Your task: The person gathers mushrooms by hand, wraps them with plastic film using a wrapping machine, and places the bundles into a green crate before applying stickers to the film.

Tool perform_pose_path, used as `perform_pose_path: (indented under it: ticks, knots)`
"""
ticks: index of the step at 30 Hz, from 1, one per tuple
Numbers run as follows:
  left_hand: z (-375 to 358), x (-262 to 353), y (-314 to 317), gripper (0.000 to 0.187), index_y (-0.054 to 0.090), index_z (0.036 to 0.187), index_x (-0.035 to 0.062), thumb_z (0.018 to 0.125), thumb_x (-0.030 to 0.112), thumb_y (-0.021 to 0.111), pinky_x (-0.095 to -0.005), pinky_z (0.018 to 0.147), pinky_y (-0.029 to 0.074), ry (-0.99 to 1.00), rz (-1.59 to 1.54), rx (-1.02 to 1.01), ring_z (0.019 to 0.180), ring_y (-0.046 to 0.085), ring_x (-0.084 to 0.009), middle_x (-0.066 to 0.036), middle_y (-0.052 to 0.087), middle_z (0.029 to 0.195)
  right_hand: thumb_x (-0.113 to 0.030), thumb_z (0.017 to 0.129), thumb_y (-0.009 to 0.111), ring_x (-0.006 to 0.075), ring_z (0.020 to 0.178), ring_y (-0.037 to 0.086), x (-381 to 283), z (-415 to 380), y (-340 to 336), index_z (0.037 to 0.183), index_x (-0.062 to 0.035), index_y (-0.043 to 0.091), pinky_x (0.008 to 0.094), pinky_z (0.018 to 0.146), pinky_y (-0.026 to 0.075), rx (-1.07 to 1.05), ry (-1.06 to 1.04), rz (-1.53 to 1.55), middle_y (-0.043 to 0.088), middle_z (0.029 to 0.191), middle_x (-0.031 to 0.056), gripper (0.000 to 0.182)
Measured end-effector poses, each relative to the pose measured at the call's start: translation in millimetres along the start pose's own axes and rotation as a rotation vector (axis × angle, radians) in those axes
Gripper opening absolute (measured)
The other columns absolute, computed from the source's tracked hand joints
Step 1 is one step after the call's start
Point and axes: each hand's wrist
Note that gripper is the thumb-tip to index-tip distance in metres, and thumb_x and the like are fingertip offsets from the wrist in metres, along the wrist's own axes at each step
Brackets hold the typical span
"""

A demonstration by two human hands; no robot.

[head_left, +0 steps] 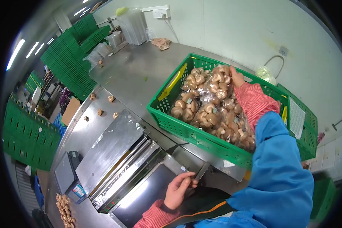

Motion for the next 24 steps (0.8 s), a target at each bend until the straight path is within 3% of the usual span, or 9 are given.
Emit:
perform_pose_path:
  ticks: [3, 5, 7, 11, 13, 17, 19, 20, 24]
  knots:
    - [-5.1, -2.9, -14.2, 0.027, 0.054, 0.119, 0.0009, 0.096, 0.015, 0.050, -0.0278, 0.083, 0.048, 0.003, -0.058, 0.171, 0.089, 0.060, -0.0142, -0.009, 0.064, 0.096, -0.039, 0.079, 0.063, 0.0416, 0.097, 0.061, 35.4, 44.3, 20.9, 0.115, 0.0023, 0.056, 0.0445, 0.082, 0.051, 0.074, -0.305, -0.757, 0.060, 0.106, 0.0304, 0.055]
    - [-7.9, -2.9, -18.0, 0.026, 0.054, 0.119, 0.0011, 0.096, 0.013, 0.049, -0.0279, 0.083, 0.049, 0.028, -0.015, 0.233, 0.089, 0.060, -0.0138, -0.008, 0.063, 0.095, -0.028, 0.080, 0.062, 0.0397, 0.101, 0.059, 7.7, -11.7, 9.3, 0.121, -0.0066, 0.055, 0.0448, 0.087, 0.048, -0.175, -0.684, -0.908, 0.062, 0.101, 0.0285, 0.046]
    - [-14.4, 2.9, -16.2, 0.026, 0.055, 0.119, 0.0008, 0.097, 0.014, 0.049, -0.0273, 0.082, 0.049, 0.057, -0.011, 0.252, 0.089, 0.059, -0.0124, -0.006, 0.063, 0.096, -0.024, 0.084, 0.060, 0.0380, 0.097, 0.061, 16.9, 13.6, 8.1, 0.118, -0.0062, 0.058, 0.0420, 0.083, 0.050, -0.212, -0.712, -0.955, 0.063, 0.106, 0.0230, 0.038]
    - [-19.0, -25.2, -25.3, 0.026, 0.058, 0.116, 0.0039, 0.095, 0.018, 0.054, -0.0234, 0.077, 0.048, 0.206, -0.037, 0.265, 0.084, 0.056, -0.0076, -0.002, 0.060, 0.091, -0.022, 0.093, 0.048, 0.0364, 0.076, 0.063, -21.2, 40.6, 1.0, 0.092, 0.0043, 0.064, 0.0400, 0.067, 0.051, -0.130, -0.622, -1.437, 0.065, 0.090, 0.0247, 0.031]
    - [-36.5, -22.3, -27.2, 0.021, 0.061, 0.099, 0.0034, 0.093, 0.023, 0.056, -0.0223, 0.068, 0.047, 0.250, -0.048, 0.308, 0.074, 0.055, -0.0058, 0.001, 0.059, 0.081, -0.026, 0.094, 0.047, 0.0450, 0.086, 0.059, -36.3, 25.0, 9.2, 0.103, 0.0028, 0.058, 0.0504, 0.074, 0.046, -0.064, -1.082, -1.231, 0.062, 0.094, 0.0269, 0.032]
    - [-92.9, -26.5, -35.7, 0.031, 0.053, 0.078, 0.0045, 0.096, 0.030, 0.052, -0.0236, 0.061, 0.042, 0.280, 0.059, 0.430, 0.065, 0.047, -0.0068, 0.002, 0.051, 0.069, -0.029, 0.095, 0.045, 0.0435, 0.090, 0.058, -96.9, -127.0, 78.5, 0.109, 0.0002, 0.055, 0.0489, 0.074, 0.044, -0.230, -1.230, -1.228, 0.061, 0.099, 0.0257, 0.034]
    - [-136.0, -31.2, -37.5, 0.036, 0.049, 0.076, 0.0037, 0.097, 0.032, 0.048, -0.0247, 0.061, 0.041, 0.397, 0.192, 0.519, 0.064, 0.044, -0.0090, 0.001, 0.048, 0.067, -0.029, 0.096, 0.045, 0.0420, 0.085, 0.059, -109.2, -251.9, 109.2, 0.107, -0.0002, 0.056, 0.0481, 0.068, 0.044, -0.385, -1.396, -0.886, 0.061, 0.092, 0.0255, 0.033]
    - [-159.0, -34.9, -39.7, 0.038, 0.044, 0.075, 0.0028, 0.099, 0.032, 0.042, -0.0273, 0.061, 0.039, 0.450, 0.259, 0.560, 0.062, 0.041, -0.0121, -0.001, 0.042, 0.064, -0.025, 0.095, 0.049, 0.0409, 0.076, 0.056, -95.0, -263.7, 135.0, 0.093, 0.0010, 0.055, 0.0452, 0.064, 0.043, -0.410, -1.556, -0.789, 0.058, 0.083, 0.0228, 0.027]
    - [-286.6, -49.9, -37.9, 0.037, 0.039, 0.074, 0.0030, 0.100, 0.028, 0.040, -0.0299, 0.057, 0.035, 0.605, 0.245, 0.740, 0.060, 0.035, -0.0133, -0.002, 0.035, 0.064, -0.013, 0.089, 0.058, 0.0347, 0.059, 0.044, -83.3, -524.6, 134.5, 0.075, 0.0006, 0.043, 0.0407, 0.055, 0.036, -1.111, -1.581, -0.425, 0.043, 0.067, 0.0179, 0.025]
Point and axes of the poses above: each hand's wrist, its own z-axis towards the middle knuckle, its own y-axis out of the palm, x = y × z
